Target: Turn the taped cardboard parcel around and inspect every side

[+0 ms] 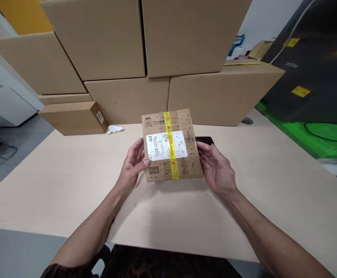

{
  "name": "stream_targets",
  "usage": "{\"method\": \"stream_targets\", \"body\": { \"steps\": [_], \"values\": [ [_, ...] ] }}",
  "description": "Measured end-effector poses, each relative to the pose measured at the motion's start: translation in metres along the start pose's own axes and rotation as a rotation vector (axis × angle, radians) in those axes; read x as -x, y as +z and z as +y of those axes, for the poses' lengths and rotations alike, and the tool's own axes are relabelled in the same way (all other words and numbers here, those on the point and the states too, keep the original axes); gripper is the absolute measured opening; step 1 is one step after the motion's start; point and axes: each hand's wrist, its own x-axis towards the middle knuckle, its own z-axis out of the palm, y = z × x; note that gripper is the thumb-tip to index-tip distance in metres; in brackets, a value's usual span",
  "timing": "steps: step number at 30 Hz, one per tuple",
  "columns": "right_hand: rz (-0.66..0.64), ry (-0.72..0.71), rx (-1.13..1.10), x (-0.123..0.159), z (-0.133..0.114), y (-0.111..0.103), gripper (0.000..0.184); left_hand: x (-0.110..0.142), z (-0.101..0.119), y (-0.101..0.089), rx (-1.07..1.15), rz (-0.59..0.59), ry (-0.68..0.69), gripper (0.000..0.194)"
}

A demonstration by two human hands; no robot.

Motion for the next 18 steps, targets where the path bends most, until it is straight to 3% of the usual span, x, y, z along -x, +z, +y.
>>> {"method": "stream_targets", "body": {
  "steps": [4, 7, 9, 14, 18],
  "values": [
    [-0.006, 0.055, 0.042, -0.003, 0.007, -0.002, 0.034, -0.002, -0.009, -0.004, 0.023, 0.085, -0.111, 0.066],
    [-0.025, 0.102, 0.047, -0.004, 0.010, -0.003, 0.037, -0.002, -0.008, -0.004, 0.065, 0.082, -0.206, 0.058],
    [-0.018, 0.075, 0.007, -0.004, 0.008, -0.003, 0.039, -0.001, -0.003, -0.002, 0.069, 0.033, -0.150, 0.057],
    [-0.010, -0.093, -0.102, -0.002, -0.008, -0.003, 0.041, 0.006, 0.010, 0.005, 0.028, -0.057, 0.153, 0.070],
    [-0.011, -0.085, -0.102, 0.000, -0.010, -0.001, 0.038, 0.006, 0.008, 0.007, 0.000, -0.048, 0.140, 0.056]
  ]
}}
